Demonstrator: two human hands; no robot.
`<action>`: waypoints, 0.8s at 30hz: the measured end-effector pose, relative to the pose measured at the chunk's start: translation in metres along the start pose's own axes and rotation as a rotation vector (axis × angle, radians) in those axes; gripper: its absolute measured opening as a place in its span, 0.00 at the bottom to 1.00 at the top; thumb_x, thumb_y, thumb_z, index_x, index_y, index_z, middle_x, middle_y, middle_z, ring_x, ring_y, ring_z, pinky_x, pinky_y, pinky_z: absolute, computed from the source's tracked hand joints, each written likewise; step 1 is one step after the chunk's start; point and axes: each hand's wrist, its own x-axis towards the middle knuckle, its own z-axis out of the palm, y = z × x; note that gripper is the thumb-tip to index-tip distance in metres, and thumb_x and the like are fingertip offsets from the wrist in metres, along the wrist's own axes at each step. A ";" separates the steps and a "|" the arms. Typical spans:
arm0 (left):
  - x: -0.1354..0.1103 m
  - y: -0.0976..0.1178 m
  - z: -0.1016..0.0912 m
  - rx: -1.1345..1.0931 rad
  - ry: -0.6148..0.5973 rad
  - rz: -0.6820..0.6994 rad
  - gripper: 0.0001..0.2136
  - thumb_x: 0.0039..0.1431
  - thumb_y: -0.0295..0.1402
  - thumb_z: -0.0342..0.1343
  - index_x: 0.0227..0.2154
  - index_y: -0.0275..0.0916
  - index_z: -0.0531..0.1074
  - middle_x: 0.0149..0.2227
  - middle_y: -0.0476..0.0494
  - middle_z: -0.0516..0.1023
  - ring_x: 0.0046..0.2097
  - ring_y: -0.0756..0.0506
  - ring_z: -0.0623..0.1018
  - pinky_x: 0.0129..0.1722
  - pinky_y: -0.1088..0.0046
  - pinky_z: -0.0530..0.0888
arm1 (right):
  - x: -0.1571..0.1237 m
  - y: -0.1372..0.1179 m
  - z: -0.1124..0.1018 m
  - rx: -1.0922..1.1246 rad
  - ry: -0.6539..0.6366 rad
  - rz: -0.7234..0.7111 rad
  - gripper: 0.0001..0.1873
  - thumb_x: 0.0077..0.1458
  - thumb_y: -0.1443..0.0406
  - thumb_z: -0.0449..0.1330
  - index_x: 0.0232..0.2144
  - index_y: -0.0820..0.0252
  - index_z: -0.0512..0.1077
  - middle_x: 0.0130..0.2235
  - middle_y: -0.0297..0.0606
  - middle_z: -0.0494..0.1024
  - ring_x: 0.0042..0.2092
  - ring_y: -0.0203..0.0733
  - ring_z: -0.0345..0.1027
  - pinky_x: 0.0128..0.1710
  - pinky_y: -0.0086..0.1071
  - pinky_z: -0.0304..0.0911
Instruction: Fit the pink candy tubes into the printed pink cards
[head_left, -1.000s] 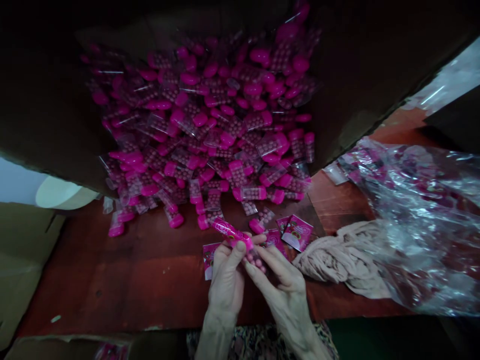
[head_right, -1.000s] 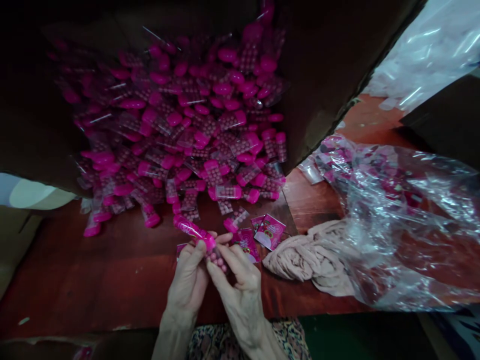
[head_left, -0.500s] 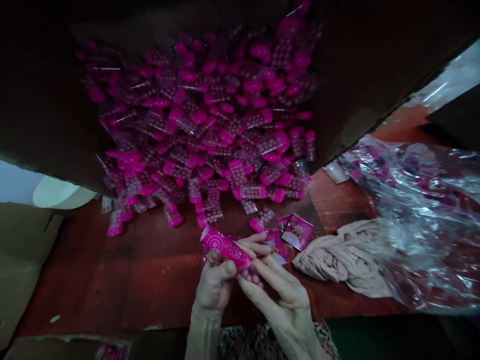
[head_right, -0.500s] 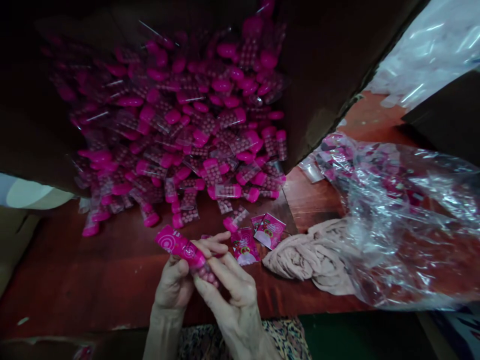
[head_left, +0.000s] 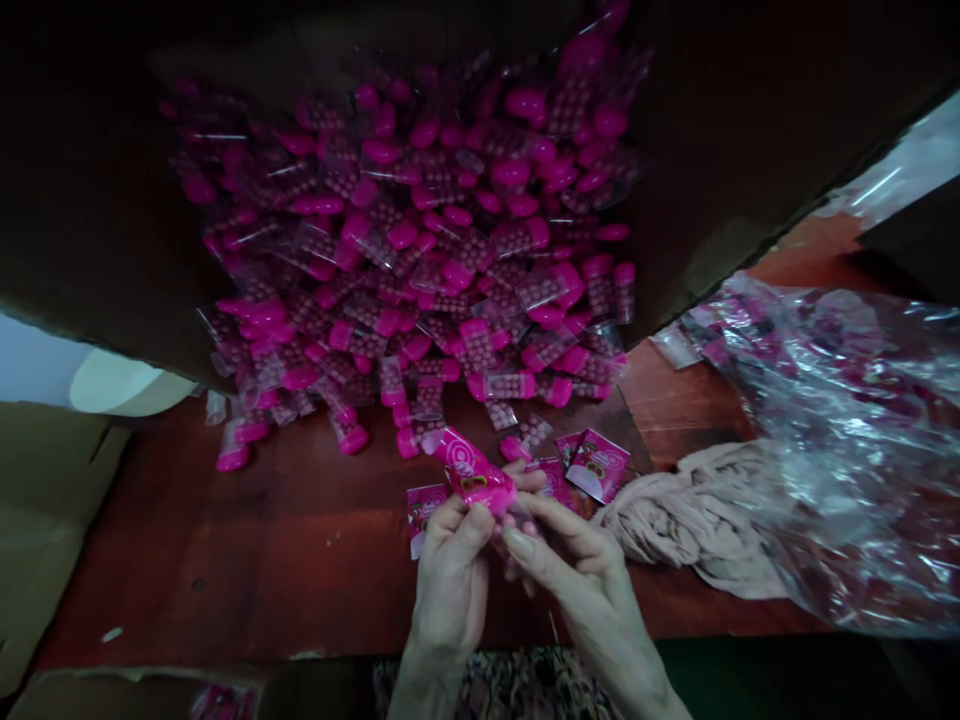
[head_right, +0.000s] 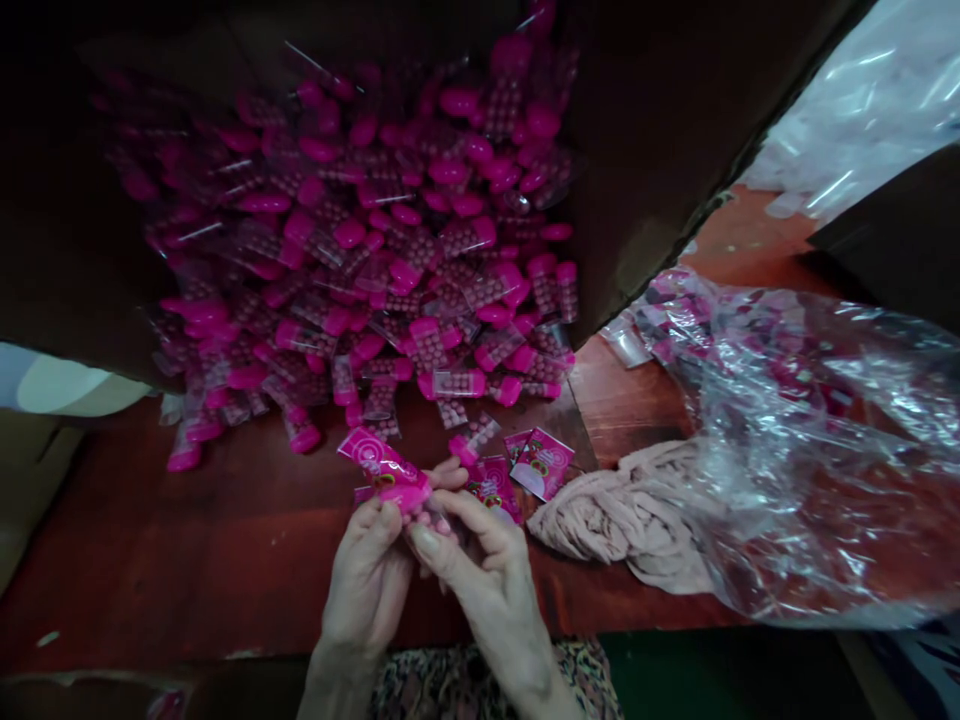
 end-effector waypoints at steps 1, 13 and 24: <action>0.000 0.001 0.000 -0.003 0.011 -0.011 0.08 0.49 0.38 0.60 0.26 0.37 0.78 0.33 0.41 0.81 0.24 0.50 0.74 0.17 0.79 0.66 | -0.001 0.002 0.001 0.012 -0.026 0.032 0.14 0.54 0.58 0.59 0.39 0.60 0.74 0.26 0.33 0.72 0.25 0.33 0.64 0.24 0.25 0.62; 0.000 -0.009 0.006 0.068 0.101 -0.007 0.10 0.55 0.35 0.55 0.35 0.36 0.77 0.36 0.38 0.80 0.33 0.47 0.78 0.33 0.73 0.73 | -0.011 0.008 0.016 -0.392 0.095 -0.178 0.15 0.59 0.55 0.49 0.38 0.54 0.71 0.26 0.38 0.76 0.26 0.42 0.71 0.25 0.28 0.65; -0.009 -0.001 0.003 0.081 0.077 0.019 0.12 0.55 0.39 0.55 0.34 0.38 0.78 0.37 0.39 0.81 0.43 0.40 0.77 0.43 0.66 0.71 | -0.010 0.010 0.005 0.089 -0.053 0.223 0.17 0.52 0.50 0.57 0.29 0.57 0.70 0.24 0.30 0.65 0.22 0.30 0.59 0.20 0.21 0.58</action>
